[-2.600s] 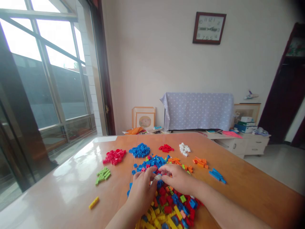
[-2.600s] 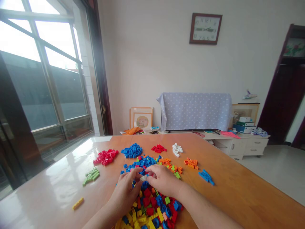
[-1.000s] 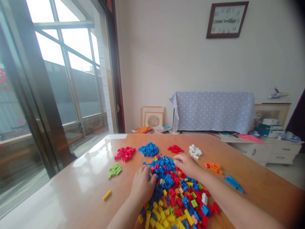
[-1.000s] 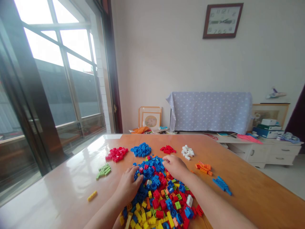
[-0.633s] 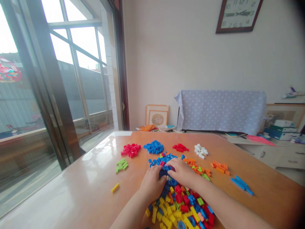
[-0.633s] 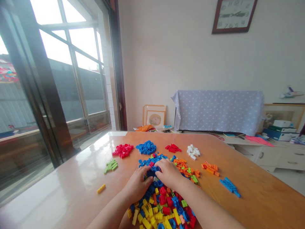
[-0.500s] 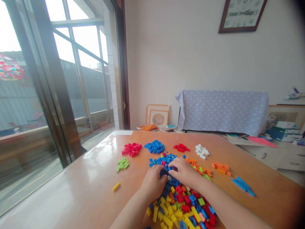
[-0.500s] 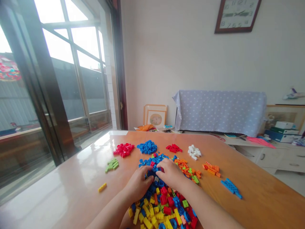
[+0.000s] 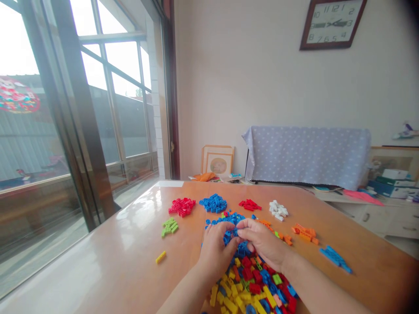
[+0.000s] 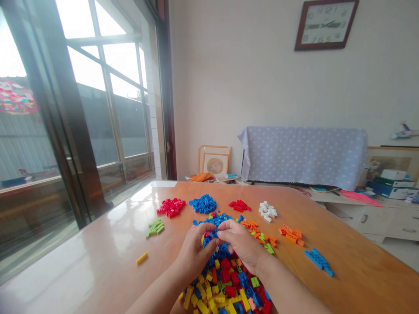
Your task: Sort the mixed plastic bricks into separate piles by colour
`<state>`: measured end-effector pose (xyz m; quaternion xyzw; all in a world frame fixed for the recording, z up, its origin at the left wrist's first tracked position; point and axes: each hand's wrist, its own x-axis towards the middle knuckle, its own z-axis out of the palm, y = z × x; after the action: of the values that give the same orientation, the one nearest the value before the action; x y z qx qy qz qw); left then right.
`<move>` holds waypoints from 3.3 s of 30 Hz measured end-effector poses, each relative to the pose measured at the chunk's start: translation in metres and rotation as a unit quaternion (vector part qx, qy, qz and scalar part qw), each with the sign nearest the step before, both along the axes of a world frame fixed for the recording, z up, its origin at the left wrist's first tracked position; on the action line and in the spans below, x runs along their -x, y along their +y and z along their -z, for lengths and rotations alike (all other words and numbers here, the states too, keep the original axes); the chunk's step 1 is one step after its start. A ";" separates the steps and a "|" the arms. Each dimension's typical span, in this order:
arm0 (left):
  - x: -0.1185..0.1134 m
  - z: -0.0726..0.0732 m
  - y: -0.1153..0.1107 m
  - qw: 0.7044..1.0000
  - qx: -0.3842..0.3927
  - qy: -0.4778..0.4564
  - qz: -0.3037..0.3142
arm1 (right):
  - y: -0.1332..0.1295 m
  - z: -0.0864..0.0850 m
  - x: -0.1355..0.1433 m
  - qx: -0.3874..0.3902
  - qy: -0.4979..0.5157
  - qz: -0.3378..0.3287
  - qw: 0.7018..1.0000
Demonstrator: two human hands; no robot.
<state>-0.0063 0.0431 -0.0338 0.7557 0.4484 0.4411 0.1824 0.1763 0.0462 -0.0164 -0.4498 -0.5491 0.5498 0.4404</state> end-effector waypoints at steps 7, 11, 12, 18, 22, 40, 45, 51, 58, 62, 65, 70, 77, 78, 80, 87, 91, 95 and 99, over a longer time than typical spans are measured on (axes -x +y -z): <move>0.000 0.006 0.003 1.000 0.009 0.000 -0.005 | -0.022 0.002 -0.008 -0.029 -0.103 0.054 0.993; 0.012 0.010 0.016 0.999 0.017 -0.023 -0.034 | -0.035 0.016 -0.037 -0.088 -0.180 0.105 0.974; 0.016 0.011 0.020 0.998 0.022 -0.035 -0.041 | -0.037 0.021 -0.046 -0.112 -0.210 0.131 0.962; 0.033 0.023 0.045 0.975 0.102 -0.172 -0.094 | -0.036 0.044 -0.077 -0.220 -0.367 0.199 0.882; 0.040 0.032 0.059 0.961 0.112 -0.217 -0.129 | -0.033 0.042 -0.076 -0.282 -0.406 0.197 0.846; 0.044 0.025 0.179 0.956 0.148 -0.055 -0.246 | -0.041 0.024 -0.077 -0.336 -0.427 0.224 0.809; 0.039 0.029 0.211 0.957 0.143 -0.036 -0.248 | -0.037 0.024 -0.078 -0.352 -0.432 0.230 0.798; 0.033 0.033 0.224 0.965 0.147 -0.051 -0.209 | -0.035 0.028 -0.080 -0.350 -0.429 0.232 0.800; 0.043 0.036 0.204 0.966 0.145 -0.073 -0.202 | -0.037 0.027 -0.078 -0.350 -0.429 0.228 0.801; 0.047 0.038 0.184 0.969 0.148 -0.067 -0.184 | -0.040 0.023 -0.077 -0.353 -0.427 0.222 0.802; 0.047 0.039 0.167 0.973 0.157 -0.051 -0.164 | -0.043 0.021 -0.074 -0.355 -0.422 0.214 0.807; 0.045 0.039 0.139 0.975 0.188 -0.006 -0.118 | -0.046 0.020 -0.071 -0.340 -0.416 0.196 0.820; 0.048 0.033 0.113 0.976 0.176 0.080 -0.104 | -0.046 0.019 -0.073 -0.334 -0.415 0.189 0.825; 0.048 0.032 0.111 0.977 0.165 0.090 -0.104 | -0.046 0.019 -0.074 -0.333 -0.415 0.190 0.825; 0.047 0.030 0.108 0.978 0.143 0.111 -0.101 | -0.046 0.020 -0.075 -0.332 -0.415 0.193 0.825; 0.046 0.029 0.105 0.980 0.099 0.156 -0.073 | -0.045 0.021 -0.075 -0.341 -0.414 0.190 0.822; 0.049 0.029 0.106 0.981 0.108 0.145 -0.067 | -0.045 0.022 -0.075 -0.343 -0.414 0.195 0.820; 0.052 0.030 0.105 0.979 0.151 0.124 -0.054 | -0.044 0.024 -0.075 -0.336 -0.416 0.189 0.823; 0.054 0.033 0.107 0.975 0.192 0.096 -0.051 | -0.044 0.025 -0.074 -0.337 -0.416 0.183 0.825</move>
<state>-0.0603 0.1504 -0.0664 0.7216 0.5780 0.2810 0.2573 0.2507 0.0020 -0.0412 -0.5522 -0.7385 0.0006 0.3869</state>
